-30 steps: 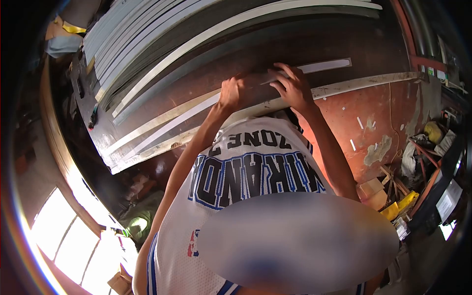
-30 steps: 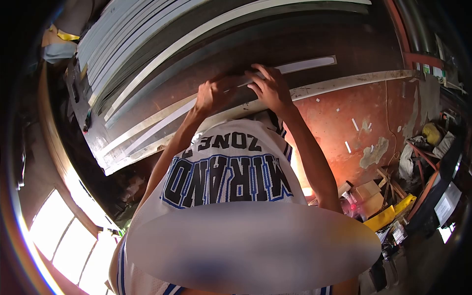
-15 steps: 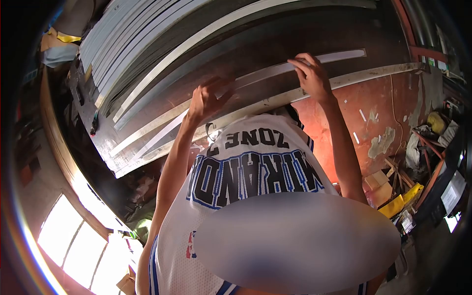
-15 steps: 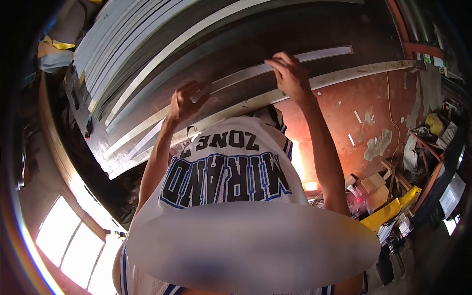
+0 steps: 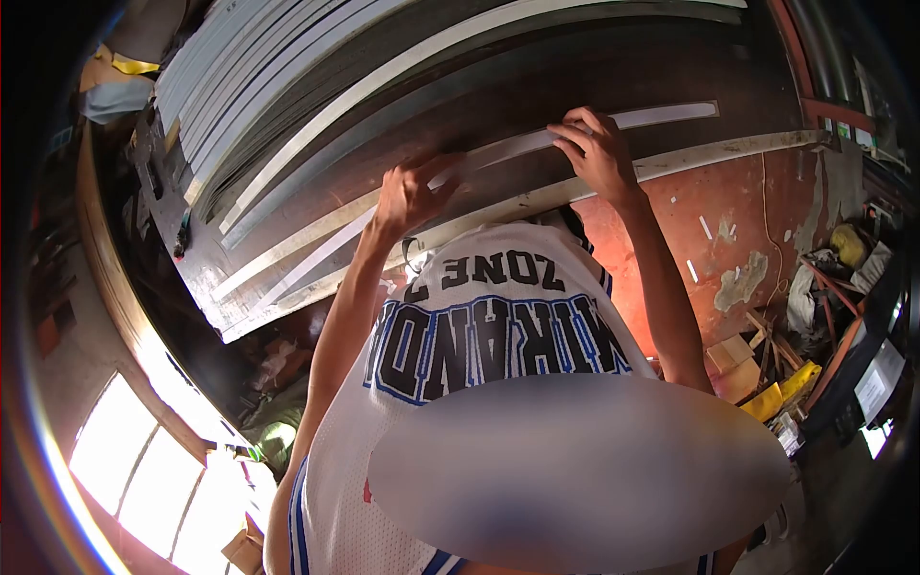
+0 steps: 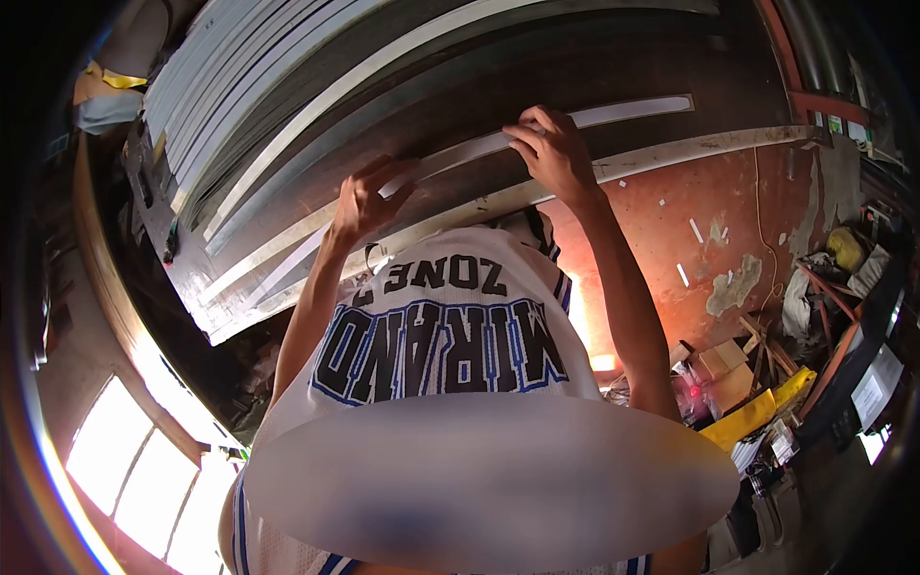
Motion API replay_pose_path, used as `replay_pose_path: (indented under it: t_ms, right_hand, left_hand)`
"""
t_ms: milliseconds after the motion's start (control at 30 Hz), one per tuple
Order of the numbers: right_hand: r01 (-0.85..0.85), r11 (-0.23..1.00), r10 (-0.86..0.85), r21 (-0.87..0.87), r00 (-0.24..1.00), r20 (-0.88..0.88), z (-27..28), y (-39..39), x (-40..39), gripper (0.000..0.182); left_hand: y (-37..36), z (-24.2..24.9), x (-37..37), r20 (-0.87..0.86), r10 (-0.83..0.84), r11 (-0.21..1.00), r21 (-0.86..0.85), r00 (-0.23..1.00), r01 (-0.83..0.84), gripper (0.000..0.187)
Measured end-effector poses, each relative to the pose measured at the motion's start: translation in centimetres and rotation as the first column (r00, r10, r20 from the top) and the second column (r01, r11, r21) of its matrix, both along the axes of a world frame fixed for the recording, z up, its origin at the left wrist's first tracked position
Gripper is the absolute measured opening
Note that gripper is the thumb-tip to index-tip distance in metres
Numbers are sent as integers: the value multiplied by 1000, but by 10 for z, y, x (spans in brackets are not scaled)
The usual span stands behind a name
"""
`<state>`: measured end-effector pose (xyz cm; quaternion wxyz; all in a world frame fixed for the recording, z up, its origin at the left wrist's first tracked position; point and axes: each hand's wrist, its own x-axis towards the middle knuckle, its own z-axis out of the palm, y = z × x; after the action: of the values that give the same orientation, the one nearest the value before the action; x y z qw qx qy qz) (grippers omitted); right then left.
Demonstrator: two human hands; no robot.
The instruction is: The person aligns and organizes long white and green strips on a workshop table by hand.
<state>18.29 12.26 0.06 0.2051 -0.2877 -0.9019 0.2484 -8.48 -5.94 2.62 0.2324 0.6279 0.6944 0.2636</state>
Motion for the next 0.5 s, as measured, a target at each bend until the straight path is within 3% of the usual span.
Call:
replay_pose_path:
  t_ms: [500]
  right_hand:
    - [-34,999,35,7,999,-20,1,-4,-6,24]
  left_hand:
    - [0,0,-1,-61,-41,999,-30,997,39,36]
